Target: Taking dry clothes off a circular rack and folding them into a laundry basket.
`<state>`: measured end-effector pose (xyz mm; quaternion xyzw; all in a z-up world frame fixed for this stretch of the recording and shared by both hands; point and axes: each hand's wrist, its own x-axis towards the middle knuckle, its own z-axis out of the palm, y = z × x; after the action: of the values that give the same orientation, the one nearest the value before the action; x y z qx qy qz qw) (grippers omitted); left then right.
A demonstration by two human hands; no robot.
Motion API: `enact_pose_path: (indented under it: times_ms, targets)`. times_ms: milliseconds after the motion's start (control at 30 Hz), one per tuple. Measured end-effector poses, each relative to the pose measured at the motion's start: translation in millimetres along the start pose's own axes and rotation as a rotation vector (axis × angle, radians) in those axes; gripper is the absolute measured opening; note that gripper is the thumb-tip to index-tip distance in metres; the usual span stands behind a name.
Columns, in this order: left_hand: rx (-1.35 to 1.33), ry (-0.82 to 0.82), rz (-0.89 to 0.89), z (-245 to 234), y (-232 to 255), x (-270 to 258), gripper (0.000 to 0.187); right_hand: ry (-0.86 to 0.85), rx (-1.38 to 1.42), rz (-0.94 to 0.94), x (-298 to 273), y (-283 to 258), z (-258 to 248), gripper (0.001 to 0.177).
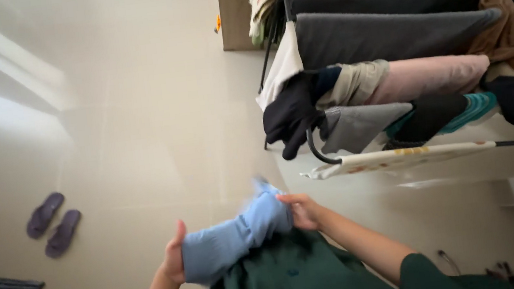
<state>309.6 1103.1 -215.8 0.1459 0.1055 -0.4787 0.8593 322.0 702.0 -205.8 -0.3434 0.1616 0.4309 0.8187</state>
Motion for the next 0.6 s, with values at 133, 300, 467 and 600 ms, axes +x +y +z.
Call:
enact_pose_path:
  times_ms: [133, 300, 467, 600]
  targets:
    - [0.528, 0.512, -0.134, 38, 37, 16, 0.074, -0.099, -0.096, 0.141, 16, -4, -31, 0.079]
    - [0.9, 0.481, -0.283, 115, 64, 5, 0.074, -0.335, -0.554, 0.066, -13, -44, 66, 0.085]
    - [0.535, 0.142, 0.039, 95, 72, -8, 0.083, -0.515, -0.184, -0.085, -3, -79, 35, 0.089]
    - [0.072, -0.099, -0.236, 23, -13, 2, 0.118, -0.066, -0.673, 0.321, 8, -2, -70, 0.092]
